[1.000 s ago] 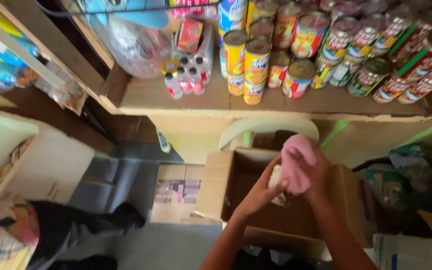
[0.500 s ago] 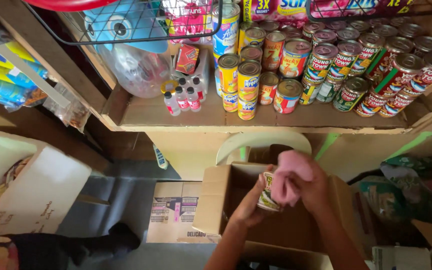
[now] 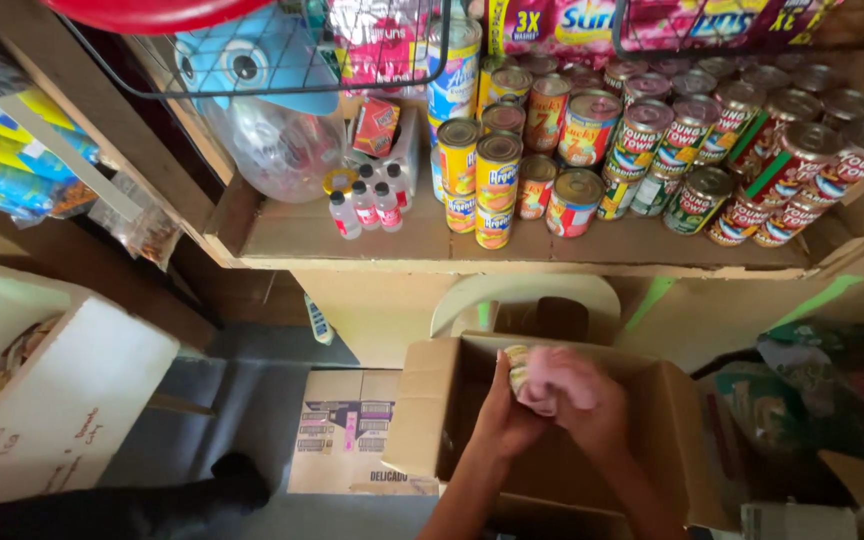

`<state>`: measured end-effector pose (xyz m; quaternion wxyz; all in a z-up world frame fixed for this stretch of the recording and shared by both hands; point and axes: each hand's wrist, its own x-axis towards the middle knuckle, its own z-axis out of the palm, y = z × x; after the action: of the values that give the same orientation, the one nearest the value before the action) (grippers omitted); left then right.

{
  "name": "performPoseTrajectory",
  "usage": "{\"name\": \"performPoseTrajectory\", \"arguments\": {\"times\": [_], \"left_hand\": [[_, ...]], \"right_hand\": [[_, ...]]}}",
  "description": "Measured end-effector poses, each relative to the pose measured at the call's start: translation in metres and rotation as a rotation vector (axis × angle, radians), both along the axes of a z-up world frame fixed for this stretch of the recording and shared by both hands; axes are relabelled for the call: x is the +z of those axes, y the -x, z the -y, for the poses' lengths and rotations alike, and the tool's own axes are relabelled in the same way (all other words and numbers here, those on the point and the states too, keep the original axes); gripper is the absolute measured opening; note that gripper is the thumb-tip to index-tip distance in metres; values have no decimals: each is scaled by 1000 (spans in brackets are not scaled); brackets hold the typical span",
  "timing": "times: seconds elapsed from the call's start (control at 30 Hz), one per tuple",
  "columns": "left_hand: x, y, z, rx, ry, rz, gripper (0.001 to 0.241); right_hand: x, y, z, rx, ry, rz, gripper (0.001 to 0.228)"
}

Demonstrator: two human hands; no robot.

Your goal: Organizing and wiping canned goods on a shelf and placing them into a cardboard box.

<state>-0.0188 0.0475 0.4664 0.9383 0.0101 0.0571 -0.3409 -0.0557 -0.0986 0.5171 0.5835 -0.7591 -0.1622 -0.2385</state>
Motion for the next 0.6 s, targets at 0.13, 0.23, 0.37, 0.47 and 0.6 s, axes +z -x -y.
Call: {"name": "performPoseTrajectory", "arguments": {"times": [0.13,0.23,0.37,0.47,0.6], "left_hand": [[73,-3,-16,62,-250,158,54],[150,-3,-16,153,-488,361,58],[225,-15,-4,280,-731,797,72],[289,-35,12,496,-802,1202,76],[395,-52,29,753,-787,1484,77]], "right_hand": [[16,-6,30,-285,-55,25,41],[59,-9,46,-262,-83,-35,49],[115,-18,59,-77,-44,-23,46],[211,-12,59,-72,172,253,52],[304,-31,87,-339,323,533,65]]}}
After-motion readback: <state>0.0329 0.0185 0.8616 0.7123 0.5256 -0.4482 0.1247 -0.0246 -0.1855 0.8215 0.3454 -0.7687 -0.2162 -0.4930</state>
